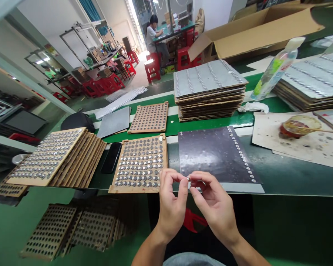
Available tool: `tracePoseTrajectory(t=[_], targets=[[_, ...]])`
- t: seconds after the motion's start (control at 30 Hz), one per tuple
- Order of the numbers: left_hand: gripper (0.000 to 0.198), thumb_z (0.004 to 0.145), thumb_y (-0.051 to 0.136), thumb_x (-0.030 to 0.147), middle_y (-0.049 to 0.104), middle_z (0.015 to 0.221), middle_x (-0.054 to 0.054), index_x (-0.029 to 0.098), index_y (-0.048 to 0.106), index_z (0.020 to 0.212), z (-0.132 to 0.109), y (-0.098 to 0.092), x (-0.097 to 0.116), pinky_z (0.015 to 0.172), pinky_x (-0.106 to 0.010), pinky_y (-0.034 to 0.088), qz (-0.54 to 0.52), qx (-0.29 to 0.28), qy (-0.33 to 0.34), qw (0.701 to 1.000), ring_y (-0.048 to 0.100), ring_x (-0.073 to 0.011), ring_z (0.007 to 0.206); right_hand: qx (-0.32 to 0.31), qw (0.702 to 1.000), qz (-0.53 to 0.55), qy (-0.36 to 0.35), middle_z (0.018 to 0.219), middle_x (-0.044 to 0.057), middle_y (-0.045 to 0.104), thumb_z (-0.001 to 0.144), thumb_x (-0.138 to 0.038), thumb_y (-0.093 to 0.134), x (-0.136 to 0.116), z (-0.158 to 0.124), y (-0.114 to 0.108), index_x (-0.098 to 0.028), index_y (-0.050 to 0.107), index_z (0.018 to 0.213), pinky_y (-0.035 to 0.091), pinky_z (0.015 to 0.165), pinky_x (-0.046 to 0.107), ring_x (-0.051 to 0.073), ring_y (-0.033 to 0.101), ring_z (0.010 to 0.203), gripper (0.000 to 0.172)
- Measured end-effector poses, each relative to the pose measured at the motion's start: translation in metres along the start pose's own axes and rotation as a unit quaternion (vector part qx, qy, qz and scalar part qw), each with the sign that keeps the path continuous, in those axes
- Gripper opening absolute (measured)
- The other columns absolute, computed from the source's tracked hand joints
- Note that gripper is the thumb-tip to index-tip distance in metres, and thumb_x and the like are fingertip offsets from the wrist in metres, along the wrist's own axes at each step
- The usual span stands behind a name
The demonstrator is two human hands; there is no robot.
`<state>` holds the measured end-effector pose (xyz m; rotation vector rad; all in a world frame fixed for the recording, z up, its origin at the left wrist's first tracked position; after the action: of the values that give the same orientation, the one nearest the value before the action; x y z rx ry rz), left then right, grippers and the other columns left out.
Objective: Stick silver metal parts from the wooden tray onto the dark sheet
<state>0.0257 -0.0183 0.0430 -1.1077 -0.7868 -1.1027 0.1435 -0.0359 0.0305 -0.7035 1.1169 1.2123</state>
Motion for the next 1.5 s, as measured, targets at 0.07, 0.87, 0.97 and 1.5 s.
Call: tracePoseTrajectory(t=[0.07,0.87,0.97,1.5], targets=[[0.015,0.101,0.056,0.026,0.053,0.089,-0.003,0.023,0.058,0.086,-0.002,0.001,0.000,0.079,-0.029,0.044,0.018,0.008,0.019,1.000,0.052,-0.0188,0.085,0.010,1.000,0.004,0.001,0.099,0.004,0.067,0.089,-0.018,0.070,-0.002,0.001,0.002,-0.027,0.070,0.104,0.060,0.070,0.026,0.016,0.068,0.080,0.017],[0.028,0.103,0.052,0.040,0.053,0.085,-0.003,0.022,0.059,0.083,-0.008,0.003,0.002,0.077,-0.030,0.043,-0.018,0.019,-0.005,1.000,0.052,-0.0195,0.083,0.055,0.984,0.127,0.115,0.090,0.003,0.073,0.098,-0.035,0.065,-0.006,-0.005,0.004,-0.024,0.066,0.088,0.054,0.060,0.024,0.013,0.063,0.066,0.014],[0.028,0.103,0.052,0.041,0.053,0.085,-0.003,0.022,0.058,0.084,-0.007,0.002,0.002,0.077,-0.030,0.043,-0.020,0.023,-0.009,0.999,0.052,-0.0197,0.083,0.046,0.991,0.092,0.079,0.090,0.003,0.068,0.099,-0.033,0.062,-0.010,-0.005,0.002,-0.024,0.065,0.086,0.052,0.062,0.025,0.013,0.059,0.066,0.016],[0.010,0.100,0.054,0.016,0.053,0.091,-0.002,0.022,0.056,0.092,-0.010,0.002,0.002,0.083,-0.029,0.042,0.150,0.083,0.136,0.976,0.052,-0.0181,0.089,-0.027,0.999,-0.034,-0.012,0.096,0.002,0.056,0.093,-0.017,0.060,0.001,0.002,0.005,-0.025,0.058,0.086,0.047,0.082,0.027,0.018,0.058,0.095,0.011]])
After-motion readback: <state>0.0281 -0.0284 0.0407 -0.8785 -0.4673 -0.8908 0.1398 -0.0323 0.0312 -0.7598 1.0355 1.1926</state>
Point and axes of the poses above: each hand's wrist, its own z-axis towards the middle knuckle, its own y-axis out of the palm, x = y × z, the point moved 1 cm from there along z, towards the middle knuckle
